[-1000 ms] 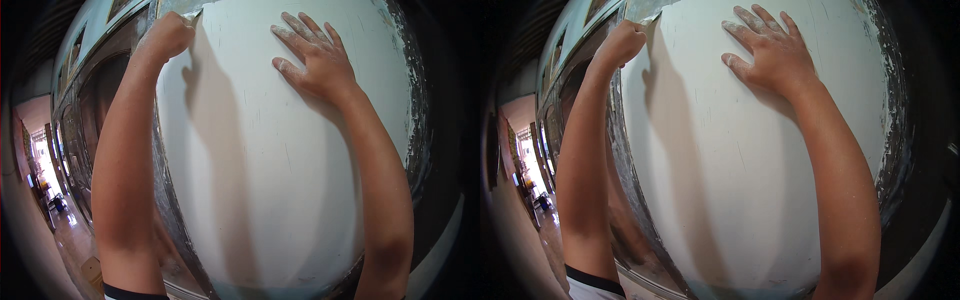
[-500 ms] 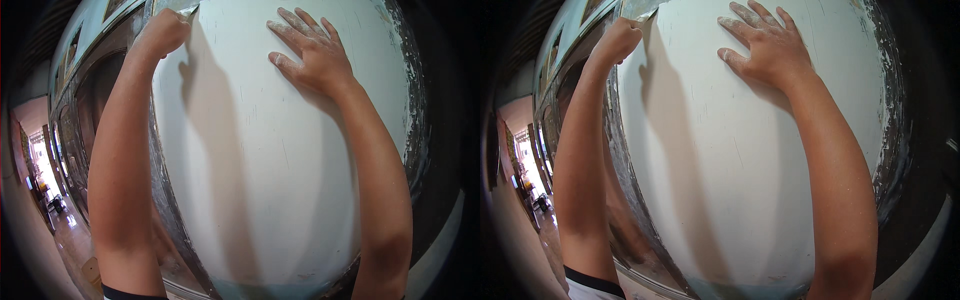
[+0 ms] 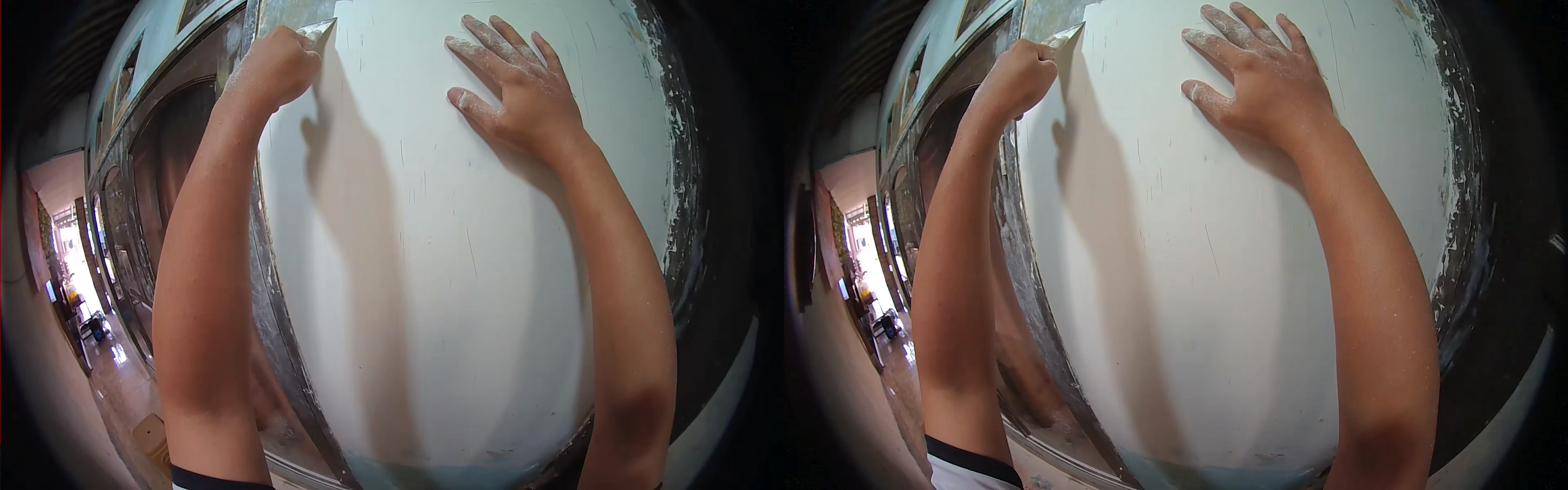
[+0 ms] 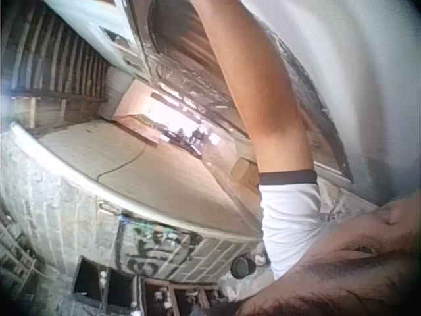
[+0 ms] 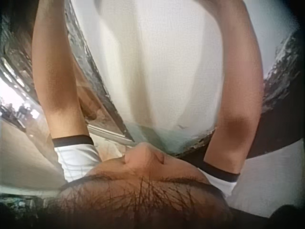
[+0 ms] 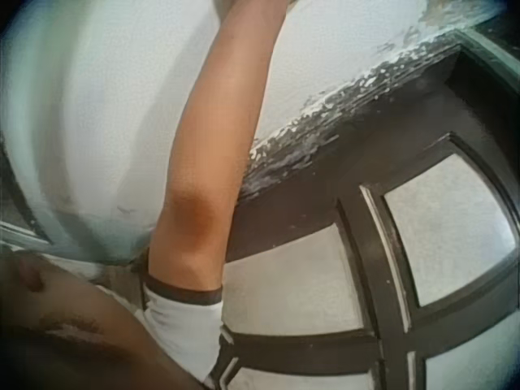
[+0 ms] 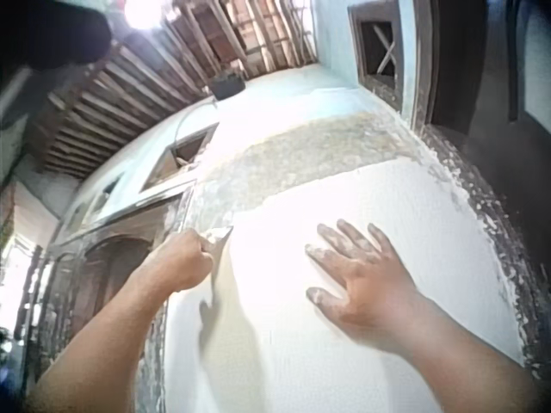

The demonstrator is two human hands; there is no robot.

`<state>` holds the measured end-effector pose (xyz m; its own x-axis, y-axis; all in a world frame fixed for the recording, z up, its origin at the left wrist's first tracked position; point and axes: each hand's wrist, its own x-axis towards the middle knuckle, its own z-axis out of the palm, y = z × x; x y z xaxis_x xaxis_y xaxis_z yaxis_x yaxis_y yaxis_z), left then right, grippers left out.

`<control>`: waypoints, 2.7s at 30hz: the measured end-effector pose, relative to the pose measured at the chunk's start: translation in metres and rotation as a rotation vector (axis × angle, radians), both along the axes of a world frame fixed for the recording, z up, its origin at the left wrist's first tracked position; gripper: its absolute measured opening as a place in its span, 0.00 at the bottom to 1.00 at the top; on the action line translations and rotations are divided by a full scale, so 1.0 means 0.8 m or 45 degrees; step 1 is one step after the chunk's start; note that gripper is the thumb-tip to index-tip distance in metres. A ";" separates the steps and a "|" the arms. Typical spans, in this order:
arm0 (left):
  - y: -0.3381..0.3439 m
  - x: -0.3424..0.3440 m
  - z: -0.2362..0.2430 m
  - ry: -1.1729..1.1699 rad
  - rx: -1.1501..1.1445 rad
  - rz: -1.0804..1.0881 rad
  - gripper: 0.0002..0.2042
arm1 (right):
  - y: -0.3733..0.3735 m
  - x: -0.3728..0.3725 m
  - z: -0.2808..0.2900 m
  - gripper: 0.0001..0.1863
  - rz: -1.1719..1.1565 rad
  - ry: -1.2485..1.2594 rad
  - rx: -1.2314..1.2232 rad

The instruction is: The person applies plaster to a curved wall section using a putty knife.

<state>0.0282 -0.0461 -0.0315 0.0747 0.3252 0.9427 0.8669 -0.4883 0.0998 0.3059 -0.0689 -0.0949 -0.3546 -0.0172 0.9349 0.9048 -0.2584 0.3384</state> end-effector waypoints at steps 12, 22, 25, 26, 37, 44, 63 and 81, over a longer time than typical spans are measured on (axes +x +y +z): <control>0.020 0.001 0.016 -0.026 0.098 -0.047 0.10 | -0.062 -0.030 -0.012 0.35 0.132 0.078 -0.369; 0.010 0.002 0.030 0.011 0.025 -0.038 0.12 | -0.069 -0.037 -0.016 0.35 0.054 0.123 -0.442; 0.015 0.002 0.030 -0.017 0.051 -0.095 0.11 | -0.013 0.008 0.003 0.35 0.145 -0.038 -0.276; 0.015 -0.005 0.027 -0.017 0.062 -0.098 0.11 | -0.027 -0.007 -0.001 0.35 0.154 -0.047 -0.280; 0.021 -0.007 -0.001 -0.002 0.098 -0.132 0.08 | 0.001 -0.001 0.000 0.32 0.007 0.000 0.008; 0.017 0.000 -0.001 0.001 0.080 -0.087 0.09 | 0.003 0.002 -0.001 0.32 0.020 -0.004 0.037; 0.010 0.009 0.034 -0.014 0.094 -0.072 0.12 | 0.003 0.002 -0.002 0.31 0.029 -0.001 0.040; 0.021 -0.006 0.005 0.050 0.073 0.036 0.23 | 0.006 -0.002 -0.002 0.31 0.013 0.018 0.049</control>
<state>0.0233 -0.0293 -0.0276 0.1033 0.2730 0.9565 0.8833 -0.4673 0.0380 0.3042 -0.0643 -0.0969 -0.3408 -0.0573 0.9384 0.9122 -0.2616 0.3153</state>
